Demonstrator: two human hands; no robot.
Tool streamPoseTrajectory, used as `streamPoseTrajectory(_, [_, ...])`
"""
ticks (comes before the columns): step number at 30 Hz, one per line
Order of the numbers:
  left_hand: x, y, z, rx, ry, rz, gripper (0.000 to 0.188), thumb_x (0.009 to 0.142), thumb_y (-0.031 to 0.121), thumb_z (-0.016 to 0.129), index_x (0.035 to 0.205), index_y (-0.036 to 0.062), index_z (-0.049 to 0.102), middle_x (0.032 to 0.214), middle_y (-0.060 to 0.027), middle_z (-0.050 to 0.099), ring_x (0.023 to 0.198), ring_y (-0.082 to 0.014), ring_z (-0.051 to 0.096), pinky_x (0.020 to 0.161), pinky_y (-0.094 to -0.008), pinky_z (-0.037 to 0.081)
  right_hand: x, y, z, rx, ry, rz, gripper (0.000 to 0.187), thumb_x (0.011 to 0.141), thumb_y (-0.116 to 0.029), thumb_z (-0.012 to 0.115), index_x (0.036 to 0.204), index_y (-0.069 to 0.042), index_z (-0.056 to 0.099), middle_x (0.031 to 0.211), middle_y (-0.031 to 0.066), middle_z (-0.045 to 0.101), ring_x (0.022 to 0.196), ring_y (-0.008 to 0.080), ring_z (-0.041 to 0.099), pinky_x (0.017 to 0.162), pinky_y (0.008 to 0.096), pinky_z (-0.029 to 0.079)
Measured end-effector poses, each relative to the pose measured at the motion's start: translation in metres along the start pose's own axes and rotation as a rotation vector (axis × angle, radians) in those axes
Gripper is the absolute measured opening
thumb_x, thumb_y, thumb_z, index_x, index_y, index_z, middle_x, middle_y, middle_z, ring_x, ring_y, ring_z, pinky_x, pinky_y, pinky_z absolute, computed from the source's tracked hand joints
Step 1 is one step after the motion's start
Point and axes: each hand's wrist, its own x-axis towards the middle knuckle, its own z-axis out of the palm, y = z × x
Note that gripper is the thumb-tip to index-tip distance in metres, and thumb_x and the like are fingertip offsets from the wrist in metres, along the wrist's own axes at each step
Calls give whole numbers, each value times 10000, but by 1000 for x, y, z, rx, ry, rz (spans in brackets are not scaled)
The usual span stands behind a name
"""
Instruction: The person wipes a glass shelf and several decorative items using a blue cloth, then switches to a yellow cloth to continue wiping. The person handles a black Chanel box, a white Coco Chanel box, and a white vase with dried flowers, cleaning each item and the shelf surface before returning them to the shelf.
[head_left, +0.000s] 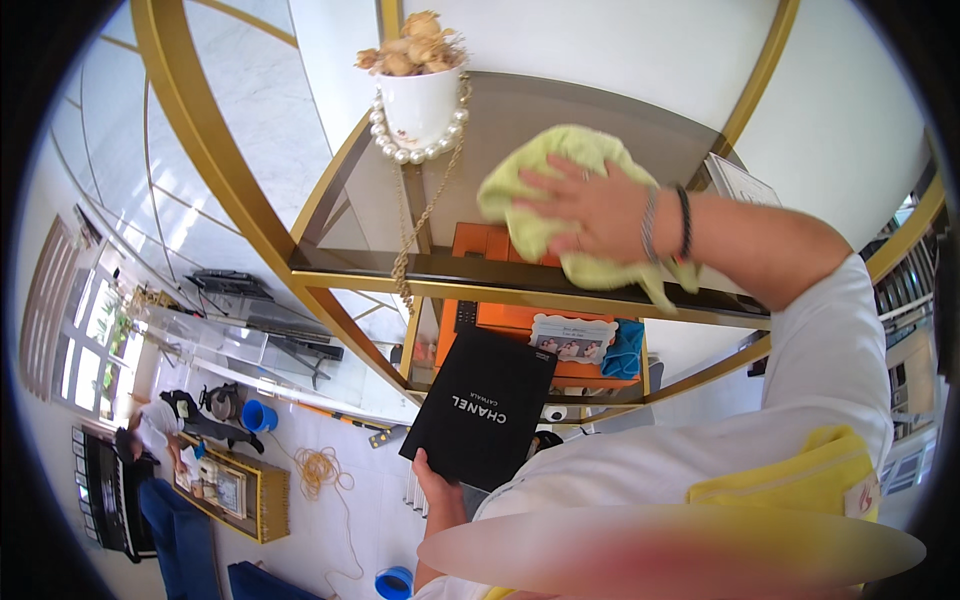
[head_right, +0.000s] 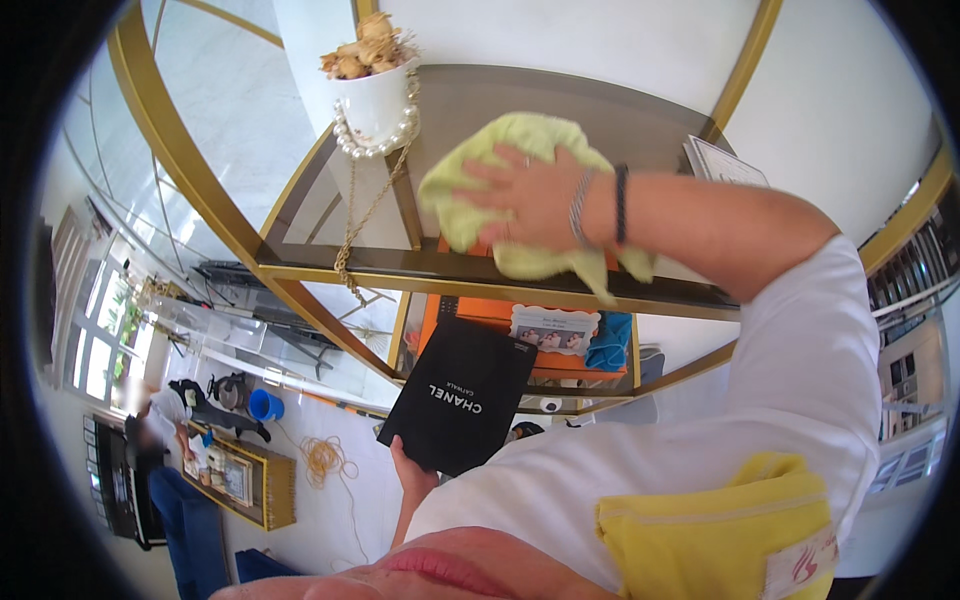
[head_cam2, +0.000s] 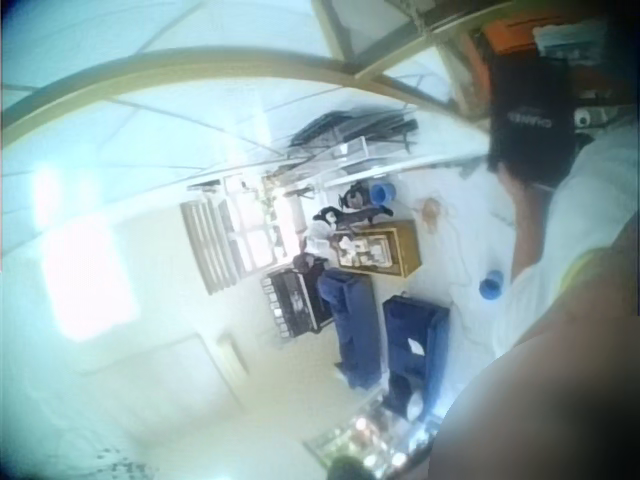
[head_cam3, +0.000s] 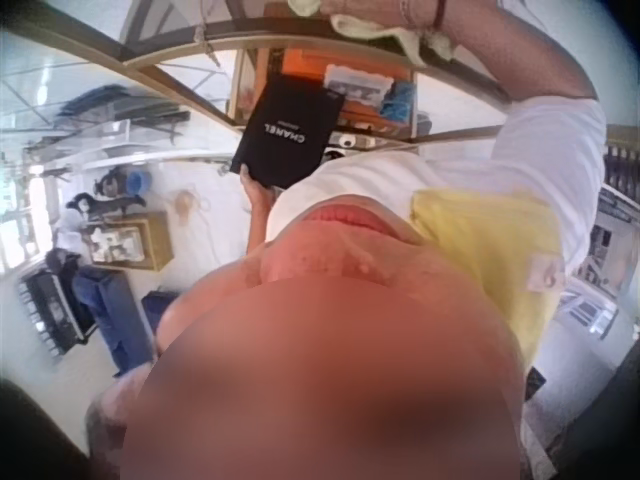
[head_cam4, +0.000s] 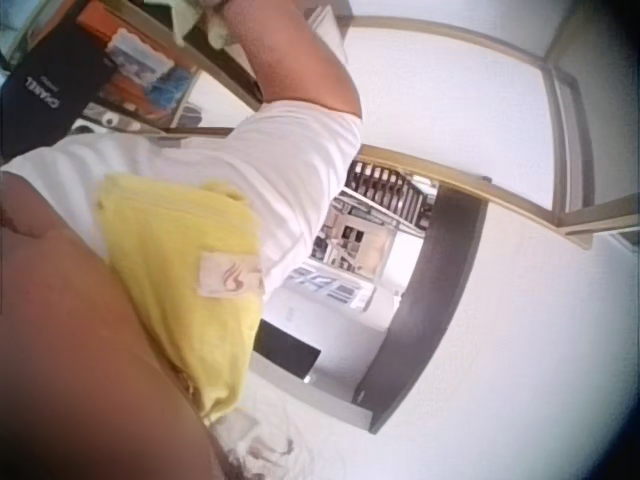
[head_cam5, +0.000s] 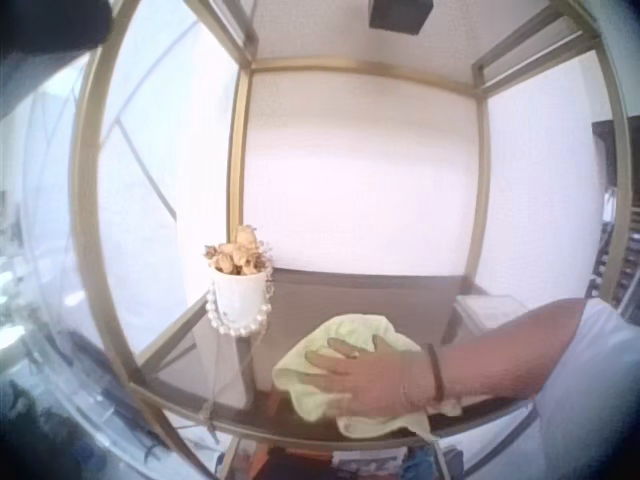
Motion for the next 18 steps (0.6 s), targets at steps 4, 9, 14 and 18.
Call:
streamPoseTrajectory(4, [-5, 4, 8, -34, 14, -14, 407, 878, 346, 403, 1179, 76, 451, 1170, -86, 518, 1075, -235, 499, 901, -376, 418, -55, -26, -6, -73, 40, -305, 528, 840, -516, 431, 1299, -256, 403, 1439, 29, 217, 1319, 333, 193, 900, 635, 286])
streamPoseTrajectory(9, [-5, 5, 9, -51, -6, -41, 424, 873, 349, 407, 1174, 56, 467, 1184, -87, 514, 1068, -239, 507, 913, -367, 409, -32, 9, 6, -184, 106, -349, 425, 865, -447, 436, 1251, -270, 459, 1435, 28, 234, 1308, 305, 221, 903, 618, 307])
streamPoseTrajectory(14, [2, -1, -4, -60, 9, -23, 407, 859, 337, 442, 1170, 74, 443, 1163, -93, 518, 1059, -245, 510, 904, -381, 419, 64, 108, 19, -32, 35, -38, 388, 902, -328, 398, 1267, -203, 438, 1407, 102, 275, 1286, 338, 250, 1017, 453, 273])
streamPoseTrajectory(18, [11, -7, -14, -9, 37, 23, 434, 861, 380, 436, 1178, 85, 459, 1143, -85, 542, 1041, -252, 528, 900, -388, 422, 114, 189, 30, 21, -144, 185, 536, 920, -401, 367, 1357, -100, 290, 1413, 138, 259, 1309, 304, 214, 1063, 362, 215])
